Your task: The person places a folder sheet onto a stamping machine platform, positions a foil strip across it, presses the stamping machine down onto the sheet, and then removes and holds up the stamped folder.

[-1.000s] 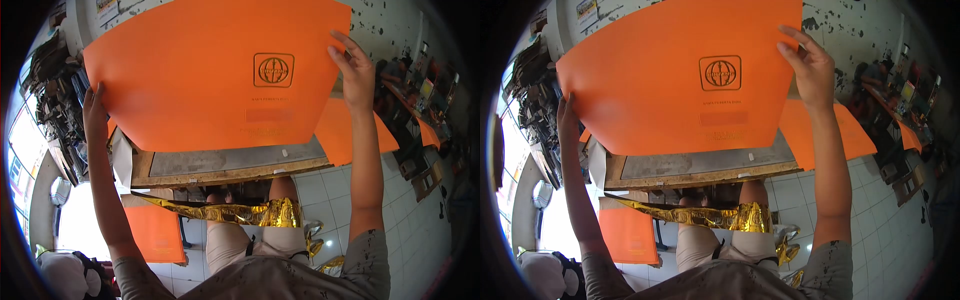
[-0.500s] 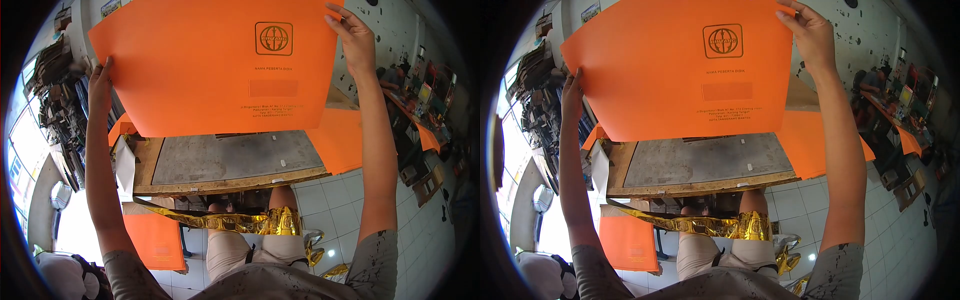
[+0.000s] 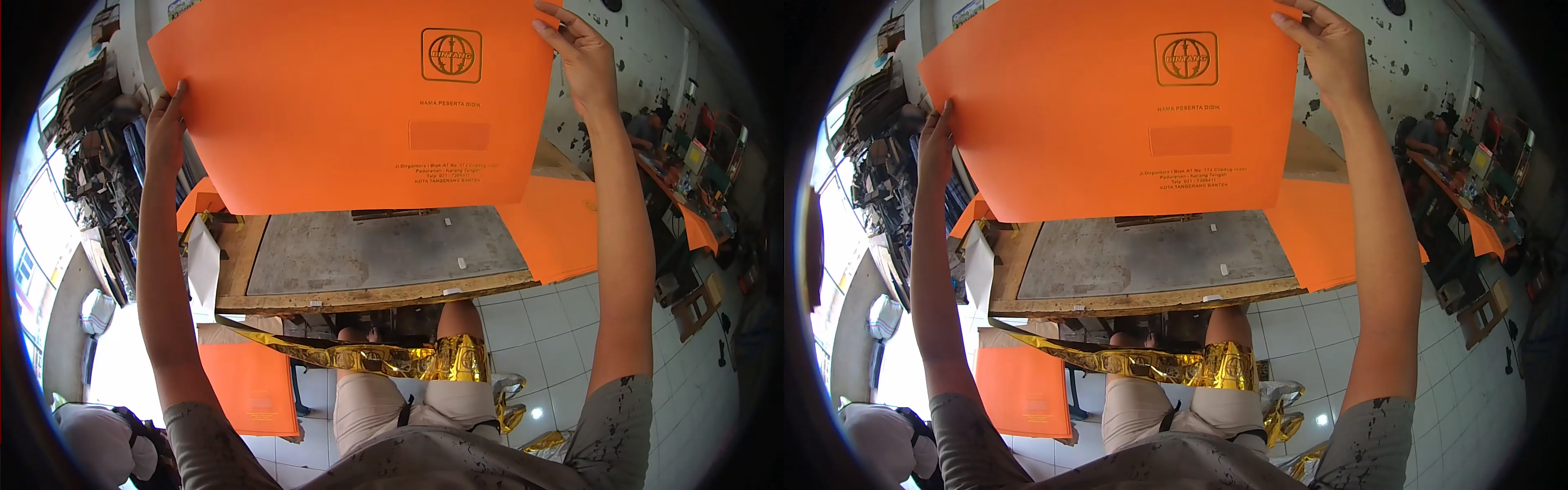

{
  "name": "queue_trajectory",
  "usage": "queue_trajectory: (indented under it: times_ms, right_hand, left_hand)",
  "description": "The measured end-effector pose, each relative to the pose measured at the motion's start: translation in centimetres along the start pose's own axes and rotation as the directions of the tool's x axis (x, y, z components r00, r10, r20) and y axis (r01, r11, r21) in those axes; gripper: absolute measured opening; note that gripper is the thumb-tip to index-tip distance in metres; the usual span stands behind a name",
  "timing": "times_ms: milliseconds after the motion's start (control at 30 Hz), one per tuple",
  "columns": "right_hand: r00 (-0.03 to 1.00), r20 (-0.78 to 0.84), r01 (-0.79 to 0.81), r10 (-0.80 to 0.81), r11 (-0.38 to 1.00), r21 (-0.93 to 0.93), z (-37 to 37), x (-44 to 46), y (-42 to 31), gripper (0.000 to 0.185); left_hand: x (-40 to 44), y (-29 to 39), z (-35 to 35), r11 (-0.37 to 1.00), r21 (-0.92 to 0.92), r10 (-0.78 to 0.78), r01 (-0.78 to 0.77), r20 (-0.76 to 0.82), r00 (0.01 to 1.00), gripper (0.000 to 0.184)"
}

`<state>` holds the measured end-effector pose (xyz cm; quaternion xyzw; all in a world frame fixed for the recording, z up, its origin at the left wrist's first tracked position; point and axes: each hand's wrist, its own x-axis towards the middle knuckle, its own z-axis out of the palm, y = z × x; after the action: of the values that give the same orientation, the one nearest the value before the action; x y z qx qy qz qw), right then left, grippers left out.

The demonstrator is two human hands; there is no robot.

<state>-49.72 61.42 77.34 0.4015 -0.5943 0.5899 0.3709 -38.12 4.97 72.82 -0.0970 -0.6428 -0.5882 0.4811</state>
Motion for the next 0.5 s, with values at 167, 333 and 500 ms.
queue_trajectory:
  times_ms: [167,333,500]
  right_hand:
    - [0.998,-0.001,-0.06,0.06,0.994,-0.091,0.0,0.1,0.1,0.026]
    - [0.992,0.125,0.027,-0.025,0.999,-0.021,-1.6,0.7,3.6,0.032]
    - [0.991,0.133,-0.001,0.007,0.999,-0.048,-1.3,0.4,3.3,0.031]
  left_hand:
    - [-0.3,-0.3,0.4,0.999,0.045,-0.022,0.022,0.011,1.0,0.042]
    - [0.1,-1.3,0.2,0.999,0.032,-0.022,0.021,0.022,1.0,0.044]
    - [0.0,-1.9,0.2,0.999,0.023,-0.029,0.028,0.022,0.999,0.044]
